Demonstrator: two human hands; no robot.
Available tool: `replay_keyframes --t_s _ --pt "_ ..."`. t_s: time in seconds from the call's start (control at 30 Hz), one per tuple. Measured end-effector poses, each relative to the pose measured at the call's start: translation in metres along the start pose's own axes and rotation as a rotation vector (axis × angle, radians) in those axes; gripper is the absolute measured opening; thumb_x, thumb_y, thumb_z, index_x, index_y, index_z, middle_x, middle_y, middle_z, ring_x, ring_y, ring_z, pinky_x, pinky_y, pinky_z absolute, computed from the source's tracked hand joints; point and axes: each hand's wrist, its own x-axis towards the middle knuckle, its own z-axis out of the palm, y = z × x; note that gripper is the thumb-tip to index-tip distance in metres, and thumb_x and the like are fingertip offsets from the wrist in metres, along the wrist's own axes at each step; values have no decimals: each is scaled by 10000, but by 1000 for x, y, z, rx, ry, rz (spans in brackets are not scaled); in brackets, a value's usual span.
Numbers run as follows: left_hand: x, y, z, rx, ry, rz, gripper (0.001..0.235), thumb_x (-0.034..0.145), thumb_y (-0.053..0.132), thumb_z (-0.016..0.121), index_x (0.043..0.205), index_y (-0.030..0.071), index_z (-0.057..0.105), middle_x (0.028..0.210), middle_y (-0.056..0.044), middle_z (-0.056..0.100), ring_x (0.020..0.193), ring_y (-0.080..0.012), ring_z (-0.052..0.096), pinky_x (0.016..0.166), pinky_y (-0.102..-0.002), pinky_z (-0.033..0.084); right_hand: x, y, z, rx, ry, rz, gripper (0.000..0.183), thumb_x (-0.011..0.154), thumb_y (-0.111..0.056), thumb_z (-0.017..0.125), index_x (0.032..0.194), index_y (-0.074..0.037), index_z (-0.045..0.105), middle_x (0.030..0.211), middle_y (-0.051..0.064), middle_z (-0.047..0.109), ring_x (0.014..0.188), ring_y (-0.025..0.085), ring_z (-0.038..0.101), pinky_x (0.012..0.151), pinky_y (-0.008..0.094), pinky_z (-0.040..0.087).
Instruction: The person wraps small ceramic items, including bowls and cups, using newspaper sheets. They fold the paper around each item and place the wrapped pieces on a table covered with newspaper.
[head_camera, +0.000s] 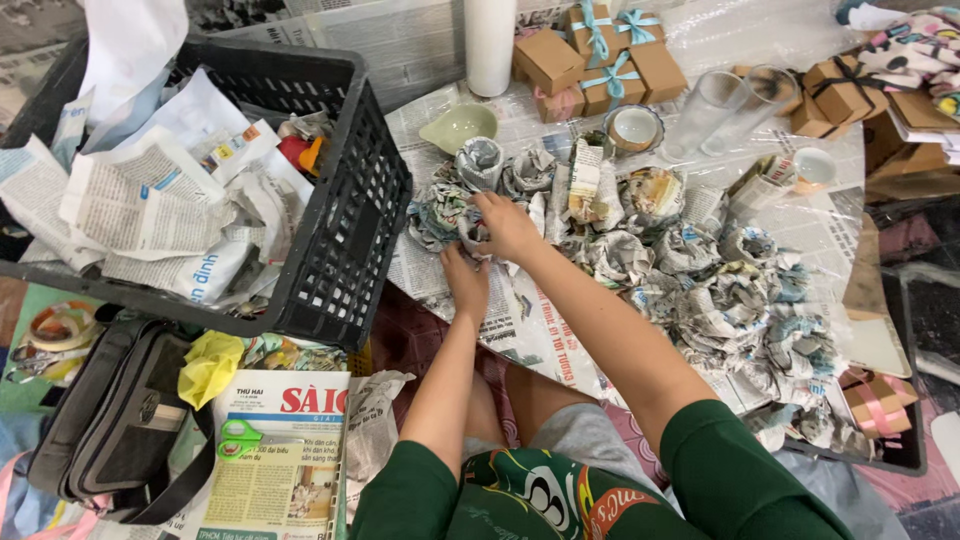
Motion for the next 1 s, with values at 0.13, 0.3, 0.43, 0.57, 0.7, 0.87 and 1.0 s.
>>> replay_keyframes --t_s 0.13,0.3,0.43,0.57,0.7,0.87,1.0 --pt "-3 -17 16 -118 24 37 727 864 41 782 1416 -62 322 1382 -271 402 1306 -451 454 1083 -514 393 -11 2 10 13 61 12 987 626 -226 908 1467 -70 415 1403 199 525 1348 399 480 1125 465 411" --pt "-16 -23 34 -141 76 128 885 862 39 749 1525 -99 179 1478 -320 266 1390 -492 316 1136 -561 321 -24 -5 14 14 71 44 1085 725 -402 871 1563 -54 276 1580 280 290 1452 486 285 1182 532 282" --pt "-32 -13 43 75 113 179 910 908 56 734 1493 -156 71 1467 -374 207 1366 -529 242 1135 -593 205 -48 -17 0 148 157 -1 999 841 -428 799 1604 -59 270 1625 296 247 1486 510 260 1207 552 263" --pt "-59 6 34 57 78 162 808 886 94 694 1450 -124 157 1417 -336 281 1322 -467 326 1131 -546 257 -83 -27 -27 398 206 -61 823 937 -369 701 1582 -55 297 1632 302 265 1507 467 301 1212 519 304" --pt "-73 15 33 65 29 84 579 918 130 661 1350 -70 331 1295 -267 450 1243 -370 468 1104 -519 342 -114 -13 -66 425 286 17 568 1011 -237 590 1506 -24 410 1528 251 447 1446 389 432 1210 500 352" --pt "-68 22 42 83 -228 108 405 897 183 678 1231 31 506 1195 -136 597 1174 -282 568 1060 -474 426 -116 89 -116 390 508 354 273 1020 -133 545 1267 -63 639 1207 140 706 1080 272 693 958 395 545" --pt "-69 27 46 443 -236 297 286 933 187 673 1171 76 558 1181 -129 590 1195 -317 535 1040 -499 368 -73 246 -134 329 582 411 239 979 -95 589 1178 -1 682 1036 140 763 975 251 742 873 364 555"
